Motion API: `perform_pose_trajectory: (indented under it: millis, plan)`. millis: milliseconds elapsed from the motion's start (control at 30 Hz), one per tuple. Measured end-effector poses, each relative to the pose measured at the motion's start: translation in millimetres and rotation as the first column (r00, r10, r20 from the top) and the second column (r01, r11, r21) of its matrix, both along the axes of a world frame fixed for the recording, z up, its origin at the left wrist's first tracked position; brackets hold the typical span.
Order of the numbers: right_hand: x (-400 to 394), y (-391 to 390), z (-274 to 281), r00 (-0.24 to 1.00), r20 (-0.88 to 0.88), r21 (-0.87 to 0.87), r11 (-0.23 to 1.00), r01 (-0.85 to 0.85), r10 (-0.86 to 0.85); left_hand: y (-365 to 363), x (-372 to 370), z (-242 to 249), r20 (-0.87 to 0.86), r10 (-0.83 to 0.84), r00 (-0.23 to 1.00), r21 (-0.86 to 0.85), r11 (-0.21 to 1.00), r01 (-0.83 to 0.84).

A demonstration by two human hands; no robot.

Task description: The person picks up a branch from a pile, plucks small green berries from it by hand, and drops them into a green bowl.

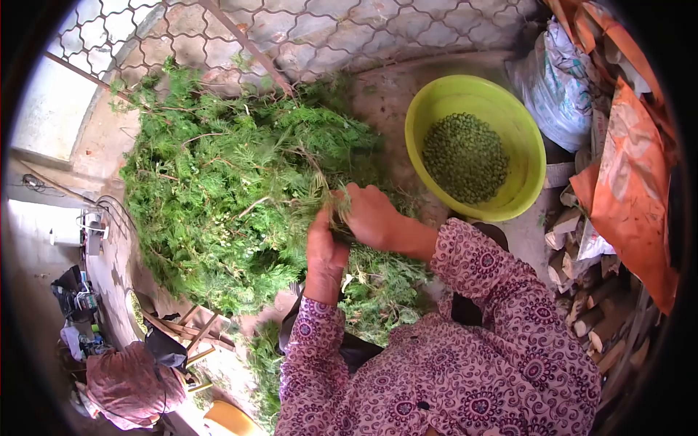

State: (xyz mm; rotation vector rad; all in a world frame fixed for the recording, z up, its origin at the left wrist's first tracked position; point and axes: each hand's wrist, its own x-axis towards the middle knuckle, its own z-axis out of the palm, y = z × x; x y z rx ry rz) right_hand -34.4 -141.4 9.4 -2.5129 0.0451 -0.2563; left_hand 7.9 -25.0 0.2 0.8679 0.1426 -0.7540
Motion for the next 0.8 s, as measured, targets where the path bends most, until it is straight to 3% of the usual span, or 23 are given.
perform_pose_trajectory:
  millis: [33, 67, 100, 167, 267, 367, 433, 500, 533, 667, 733, 800]
  plan:
    - [-1, 3, 3, 1.0, 0.005, -0.002, 1.0, -0.003, 0.003, 1, 4, 2, -0.061, 0.069, 0.996, -0.033, 0.997, -0.071]
    - [-3, 6, 5, 0.981, 0.169, -0.1, 0.992, -0.074, 0.091, -1, 9, 5, -0.071, 0.19, 0.979, 0.08, 0.98, -0.184]
    - [-4, 10, 7, 0.929, 0.319, -0.208, 0.97, -0.126, 0.189, 0, 11, 6, -0.065, 0.193, 0.979, 0.075, 0.979, -0.188]
    - [-10, 19, 6, 0.943, 0.26, -0.305, 0.944, -0.124, 0.208, 6, 13, 7, 0.048, 0.182, 0.982, -0.183, 0.968, -0.171]
    - [-10, 18, -5, 0.93, 0.308, -0.301, 0.948, -0.108, 0.203, 4, 9, 11, -0.022, 0.2, 0.98, -0.154, 0.967, -0.201]
    - [-7, 11, -2, 0.964, 0.194, -0.161, 0.975, -0.151, 0.181, 8, 3, 8, -0.062, 0.168, 0.984, -0.148, 0.973, -0.175]
    - [-8, 7, 8, 0.975, 0.155, -0.091, 0.985, -0.146, 0.159, 14, 0, 10, -0.085, 0.037, 0.996, -0.262, 0.963, -0.058]
    - [-5, 5, 10, 0.962, 0.231, -0.188, 0.977, -0.101, 0.144, 18, -6, 16, -0.076, 0.009, 0.997, -0.178, 0.984, -0.022]
    - [-4, 5, 10, 0.943, 0.305, -0.279, 0.959, -0.047, 0.135, 19, -10, 17, -0.026, -0.013, 1.0, -0.197, 0.98, 0.007]
    - [2, 6, 4, 0.96, 0.261, -0.248, 0.968, -0.032, 0.099, 20, -7, 12, -0.014, -0.029, 0.999, -0.279, 0.96, 0.024]
    - [4, 1, 4, 0.912, 0.406, -0.087, 0.996, -0.029, 0.062, 17, -6, 14, 0.007, -0.06, 0.998, -0.325, 0.944, 0.058]
    - [5, 4, 3, 0.95, 0.302, -0.16, 0.986, -0.037, 0.085, 9, -8, 18, 0.203, -0.088, 0.975, -0.313, 0.938, 0.15]
